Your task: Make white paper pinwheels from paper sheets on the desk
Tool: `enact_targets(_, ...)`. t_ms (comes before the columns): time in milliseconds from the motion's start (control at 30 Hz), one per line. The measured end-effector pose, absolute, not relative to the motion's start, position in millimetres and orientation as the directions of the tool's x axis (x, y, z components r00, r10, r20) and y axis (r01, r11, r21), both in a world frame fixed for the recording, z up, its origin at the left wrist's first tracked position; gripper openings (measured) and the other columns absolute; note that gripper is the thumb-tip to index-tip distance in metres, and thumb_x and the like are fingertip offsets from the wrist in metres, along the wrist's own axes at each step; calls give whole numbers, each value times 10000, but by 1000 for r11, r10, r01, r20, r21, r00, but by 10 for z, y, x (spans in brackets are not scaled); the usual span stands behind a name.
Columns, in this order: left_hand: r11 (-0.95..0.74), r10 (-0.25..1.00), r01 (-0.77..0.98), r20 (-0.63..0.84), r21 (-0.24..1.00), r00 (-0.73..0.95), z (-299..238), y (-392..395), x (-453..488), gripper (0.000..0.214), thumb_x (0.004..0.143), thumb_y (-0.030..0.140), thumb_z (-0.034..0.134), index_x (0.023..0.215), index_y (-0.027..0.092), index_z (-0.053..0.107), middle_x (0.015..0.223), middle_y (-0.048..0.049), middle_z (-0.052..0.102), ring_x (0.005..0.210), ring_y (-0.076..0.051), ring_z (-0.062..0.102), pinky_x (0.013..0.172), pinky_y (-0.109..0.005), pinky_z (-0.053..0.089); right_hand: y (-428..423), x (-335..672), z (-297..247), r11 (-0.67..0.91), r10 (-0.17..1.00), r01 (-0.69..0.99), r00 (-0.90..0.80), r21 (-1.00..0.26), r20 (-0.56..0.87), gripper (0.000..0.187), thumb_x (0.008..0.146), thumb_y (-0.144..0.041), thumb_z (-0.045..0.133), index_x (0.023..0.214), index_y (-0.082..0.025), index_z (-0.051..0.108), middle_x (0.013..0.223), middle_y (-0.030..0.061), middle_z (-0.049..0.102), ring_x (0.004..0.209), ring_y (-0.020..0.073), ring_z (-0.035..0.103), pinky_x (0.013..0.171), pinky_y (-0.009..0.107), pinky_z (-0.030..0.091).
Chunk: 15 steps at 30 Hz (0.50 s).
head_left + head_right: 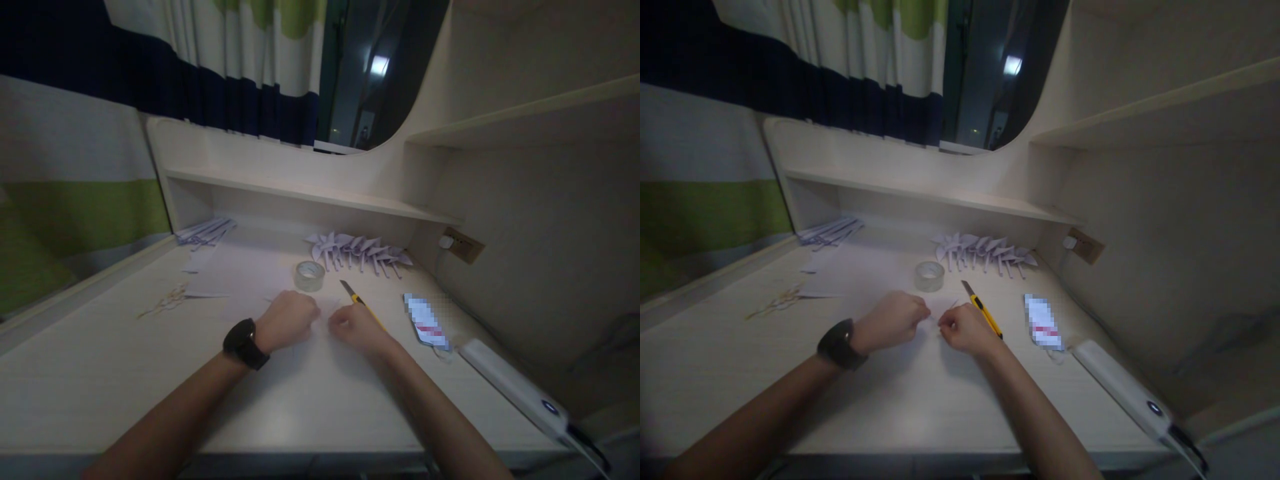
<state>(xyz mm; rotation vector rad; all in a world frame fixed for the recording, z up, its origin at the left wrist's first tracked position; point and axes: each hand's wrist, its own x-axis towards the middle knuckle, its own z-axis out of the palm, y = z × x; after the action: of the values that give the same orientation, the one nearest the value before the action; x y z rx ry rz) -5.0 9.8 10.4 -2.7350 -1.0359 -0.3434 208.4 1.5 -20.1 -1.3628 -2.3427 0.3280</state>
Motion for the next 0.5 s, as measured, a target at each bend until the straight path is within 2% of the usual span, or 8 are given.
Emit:
enact_targets(100,-680,676,727,300,-97,673,80,179,-114,178,726,132,488,672,172,653,722,-89,675,686,-231,625,582,-307,384,38,2161,-174,475,879,777,-393,-414,271,173,703,-126,546,728,-182,708,703,23,708,655,152,626,655,245,432)
enact_targets(233,-688,695,725,301,18,653,12,234,-123,198,772,189,500,704,191,686,702,-77,681,712,-213,628,622,-284,402,47,2096,-229,512,856,687,-357,-516,374,155,783,-231,569,842,-190,706,837,35,723,737,156,639,677,250,458)
enact_targets(333,-718,678,691,313,86,665,-42,232,-84,185,786,218,523,779,203,708,743,-71,697,744,-208,634,652,-275,414,38,1980,-312,537,840,695,-391,-478,376,161,810,-257,572,843,-188,713,843,53,723,754,171,643,686,261,456)
enact_targets(500,-743,658,659,297,113,691,-78,243,-63,186,811,218,531,828,206,717,779,-72,709,760,-206,643,672,-272,422,51,1929,-400,584,804,705,-437,-402,403,172,825,-204,542,829,-187,714,834,58,719,785,178,644,733,266,444)
